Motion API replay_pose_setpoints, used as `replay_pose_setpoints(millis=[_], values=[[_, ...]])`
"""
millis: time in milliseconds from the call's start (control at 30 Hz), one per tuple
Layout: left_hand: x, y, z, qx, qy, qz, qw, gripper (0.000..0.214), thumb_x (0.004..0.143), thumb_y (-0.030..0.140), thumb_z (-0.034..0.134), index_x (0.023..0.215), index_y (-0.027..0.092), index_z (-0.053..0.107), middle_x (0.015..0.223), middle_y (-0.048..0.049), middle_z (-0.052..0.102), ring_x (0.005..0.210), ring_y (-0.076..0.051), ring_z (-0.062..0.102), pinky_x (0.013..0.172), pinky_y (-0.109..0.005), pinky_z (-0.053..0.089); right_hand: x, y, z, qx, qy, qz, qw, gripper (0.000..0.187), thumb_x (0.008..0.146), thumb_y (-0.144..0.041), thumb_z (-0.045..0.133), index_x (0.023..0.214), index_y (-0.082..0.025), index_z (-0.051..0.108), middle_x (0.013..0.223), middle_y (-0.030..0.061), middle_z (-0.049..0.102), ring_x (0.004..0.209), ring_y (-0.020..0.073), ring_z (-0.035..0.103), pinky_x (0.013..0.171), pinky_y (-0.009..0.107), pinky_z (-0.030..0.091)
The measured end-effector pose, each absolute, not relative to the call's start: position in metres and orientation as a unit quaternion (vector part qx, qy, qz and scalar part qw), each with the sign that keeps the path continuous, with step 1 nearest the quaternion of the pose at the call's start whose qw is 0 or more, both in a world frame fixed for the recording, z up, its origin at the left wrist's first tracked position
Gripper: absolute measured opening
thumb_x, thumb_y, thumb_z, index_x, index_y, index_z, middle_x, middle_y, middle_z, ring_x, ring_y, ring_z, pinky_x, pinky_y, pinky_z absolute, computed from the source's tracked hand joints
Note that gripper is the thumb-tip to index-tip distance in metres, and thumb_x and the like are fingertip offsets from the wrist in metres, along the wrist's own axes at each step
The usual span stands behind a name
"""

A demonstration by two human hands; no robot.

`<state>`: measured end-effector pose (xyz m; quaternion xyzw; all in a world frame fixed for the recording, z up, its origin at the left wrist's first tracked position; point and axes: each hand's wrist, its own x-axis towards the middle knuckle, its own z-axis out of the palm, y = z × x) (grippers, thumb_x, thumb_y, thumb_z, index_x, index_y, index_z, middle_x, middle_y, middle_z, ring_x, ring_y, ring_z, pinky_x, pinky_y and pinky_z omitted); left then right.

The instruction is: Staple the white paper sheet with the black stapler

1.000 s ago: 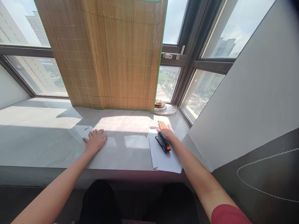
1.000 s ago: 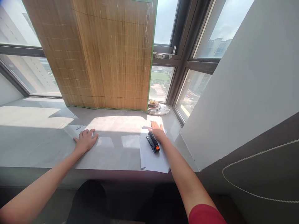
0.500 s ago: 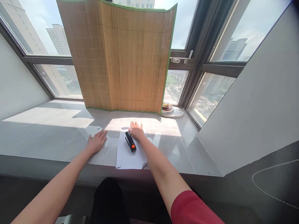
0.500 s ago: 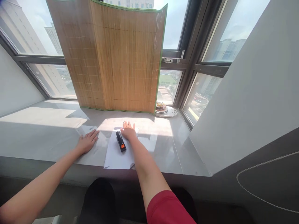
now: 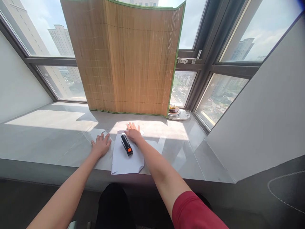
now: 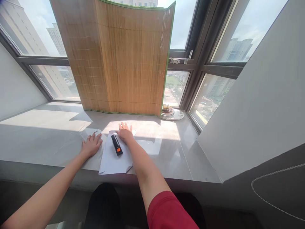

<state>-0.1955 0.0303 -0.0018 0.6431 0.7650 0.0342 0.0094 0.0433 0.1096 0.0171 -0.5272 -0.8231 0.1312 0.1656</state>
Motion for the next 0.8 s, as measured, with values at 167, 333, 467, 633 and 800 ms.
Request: replay_pose_setpoints(millis=[167, 333, 467, 633, 800], values=[[-0.197, 0.031, -0.003, 0.647, 0.761, 0.038, 0.018, 0.068, 0.108, 0.049, 0.021, 0.17, 0.024, 0.032, 0.178, -0.0176, 0.019, 0.163, -0.044, 0.017, 0.123, -0.075, 0.019, 0.117, 0.1, 0.04, -0.616, -0.768, 0.079, 0.157, 0.059, 0.114, -0.043, 0.018, 0.149, -0.024, 0.062, 0.149, 0.009, 0.065, 0.14, 0.0246, 0.055, 0.114, 0.035, 0.043], [-0.196, 0.031, -0.001, 0.644, 0.764, 0.046, 0.02, 0.068, 0.107, 0.049, 0.023, 0.169, 0.024, 0.032, 0.178, -0.0175, 0.02, 0.163, -0.043, 0.018, 0.123, -0.074, 0.019, 0.27, 0.062, 0.039, -0.711, -0.697, 0.049, 0.078, 0.046, 0.105, -0.031, 0.043, 0.096, -0.012, 0.083, 0.097, 0.018, 0.078, 0.098, 0.0297, 0.072, 0.083, 0.033, 0.048], [-0.194, 0.031, 0.002, 0.638, 0.769, 0.04, 0.025, 0.068, 0.107, 0.049, 0.022, 0.169, 0.025, 0.032, 0.178, -0.0172, 0.021, 0.163, -0.042, 0.018, 0.124, -0.074, 0.018, 0.355, 0.013, 0.024, -0.743, -0.667, 0.019, 0.045, 0.05, 0.107, -0.035, 0.041, 0.084, -0.018, 0.083, 0.085, 0.0127, 0.077, 0.087, 0.0264, 0.072, 0.073, 0.03, 0.043], [-0.193, 0.03, 0.002, 0.639, 0.767, 0.049, 0.027, 0.067, 0.107, 0.05, 0.024, 0.169, 0.025, 0.033, 0.177, -0.0177, 0.022, 0.163, -0.043, 0.018, 0.124, -0.074, 0.018, 0.372, -0.005, 0.008, -0.757, -0.652, -0.006, 0.038, 0.053, 0.108, -0.036, 0.037, 0.088, -0.019, 0.083, 0.093, 0.0141, 0.079, 0.091, 0.0261, 0.073, 0.074, 0.03, 0.043], [-0.191, 0.027, 0.004, 0.636, 0.769, 0.06, 0.026, 0.067, 0.107, 0.048, 0.024, 0.167, 0.02, 0.037, 0.176, -0.0192, 0.024, 0.163, -0.044, 0.019, 0.124, -0.076, 0.019, 0.37, 0.001, 0.004, -0.758, -0.65, -0.009, 0.043, 0.053, 0.108, -0.036, 0.036, 0.093, -0.019, 0.084, 0.098, 0.015, 0.079, 0.094, 0.0264, 0.074, 0.077, 0.03, 0.045]])
